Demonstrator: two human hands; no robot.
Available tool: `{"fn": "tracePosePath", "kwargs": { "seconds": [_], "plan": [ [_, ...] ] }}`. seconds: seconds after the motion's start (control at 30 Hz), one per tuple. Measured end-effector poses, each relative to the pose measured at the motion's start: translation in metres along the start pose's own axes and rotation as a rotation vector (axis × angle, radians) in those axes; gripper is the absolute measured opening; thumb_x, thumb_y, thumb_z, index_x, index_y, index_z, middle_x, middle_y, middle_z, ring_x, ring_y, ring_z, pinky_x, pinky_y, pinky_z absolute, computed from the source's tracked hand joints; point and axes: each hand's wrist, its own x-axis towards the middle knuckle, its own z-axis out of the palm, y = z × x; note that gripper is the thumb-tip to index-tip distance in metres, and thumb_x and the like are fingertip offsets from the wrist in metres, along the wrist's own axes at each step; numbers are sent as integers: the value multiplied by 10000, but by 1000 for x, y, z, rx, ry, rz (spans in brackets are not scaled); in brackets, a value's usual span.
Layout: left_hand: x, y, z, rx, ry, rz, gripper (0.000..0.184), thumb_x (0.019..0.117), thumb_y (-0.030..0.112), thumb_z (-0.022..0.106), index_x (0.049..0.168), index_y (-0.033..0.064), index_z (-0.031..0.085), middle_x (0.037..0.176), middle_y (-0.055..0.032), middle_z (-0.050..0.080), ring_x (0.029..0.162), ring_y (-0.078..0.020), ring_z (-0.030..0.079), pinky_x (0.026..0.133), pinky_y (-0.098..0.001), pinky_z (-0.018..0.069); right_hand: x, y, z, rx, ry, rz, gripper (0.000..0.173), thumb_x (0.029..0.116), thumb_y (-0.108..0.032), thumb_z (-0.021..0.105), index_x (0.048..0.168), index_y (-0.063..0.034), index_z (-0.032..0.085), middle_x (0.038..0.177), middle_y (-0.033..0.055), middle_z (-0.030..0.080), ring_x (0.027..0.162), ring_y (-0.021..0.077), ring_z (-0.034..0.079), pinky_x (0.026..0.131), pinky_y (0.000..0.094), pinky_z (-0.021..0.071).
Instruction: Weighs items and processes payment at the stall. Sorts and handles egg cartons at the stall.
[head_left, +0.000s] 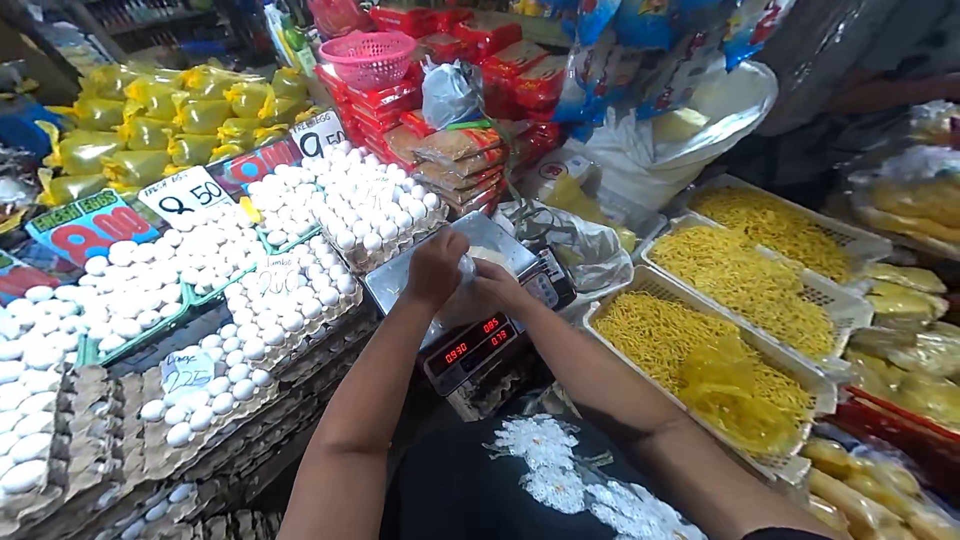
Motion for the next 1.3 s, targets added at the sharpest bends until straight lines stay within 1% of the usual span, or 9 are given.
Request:
{"fn": "tracePosePath", "kwargs": {
  "seconds": [0.23, 0.33, 0.47, 0.6, 0.73, 0.9, 1.0, 1.13, 1.3],
  "plan": [
    [-11, 15, -3, 152, 90, 138, 31, 798, 34, 693, 813, 7, 696, 771, -164, 664, 759, -345, 688, 671, -497, 520, 2, -41, 4, 163, 185, 174, 360, 1113, -264, 430, 1148, 7, 664, 955, 64, 659, 853, 91, 616, 818, 312, 533],
    [-32, 19, -11, 74, -187, -28, 162, 902, 125, 664, 849, -21, 709, 799, -193, 681, 776, -383, 698, 680, -555, 533, 8, -36, -2, -45, 281, 169, 402, 1111, -287, 443, 1085, 31, 686, 930, 109, 676, 817, 135, 615, 790, 352, 527],
    [-75, -2, -24, -212, -600, -442, 475, 1091, 317, 435, 1129, -74, 701, 1155, -260, 690, 1158, -401, 649, 1027, -578, 467, 17, 2, -28, -143, 408, 338, 486, 1131, -327, 369, 1176, 73, 643, 995, 205, 669, 879, 267, 637, 849, 465, 529],
    [-64, -12, -32, -616, -419, -699, 362, 1082, 202, 473, 1133, -107, 654, 1107, -238, 665, 1011, -282, 648, 961, -455, 501, 6, 3, -23, -58, 442, 256, 429, 1129, -291, 382, 1102, 58, 630, 879, 126, 634, 785, 172, 610, 779, 379, 533],
    [-38, -3, -17, -1150, -302, -717, 354, 1109, 158, 357, 1318, -31, 573, 1253, -129, 664, 1092, -178, 675, 963, -385, 568, -9, -27, -15, 84, 320, -8, 248, 1096, -169, 441, 1046, 11, 604, 922, 41, 649, 866, 85, 645, 880, 334, 562],
    [-23, 20, 2, -583, -458, -426, 292, 1002, 132, 619, 1204, -76, 652, 1196, -217, 654, 1137, -292, 636, 1021, -438, 507, -12, -42, -11, -471, 168, -280, 231, 1012, -139, 592, 980, 66, 695, 1204, 191, 640, 1130, 246, 624, 980, 414, 529],
    [-29, 20, 2, -501, -477, -304, 260, 1039, 125, 557, 1141, -63, 705, 1199, -233, 681, 1210, -340, 623, 1093, -467, 459, -7, -35, -16, -601, 32, -219, 314, 1078, -181, 467, 1225, 16, 662, 1310, 182, 643, 1266, 312, 584, 1100, 490, 460],
    [-32, 10, -9, -644, -449, -412, 217, 1024, 100, 606, 1163, -15, 726, 1194, -178, 708, 1148, -249, 665, 1039, -419, 498, -17, -20, -19, -809, 6, -67, 268, 1049, -112, 506, 1158, 46, 693, 1094, 225, 699, 1086, 366, 662, 1004, 526, 507],
    [-27, 9, -7, -815, -411, -839, 145, 935, 112, 743, 1049, 22, 753, 1033, -95, 741, 922, -125, 682, 901, -349, 545, -56, -20, 10, -474, 174, 105, 320, 1045, -197, 564, 1248, 51, 571, 873, 82, 679, 723, 110, 641, 710, 298, 552]
  ]
}}
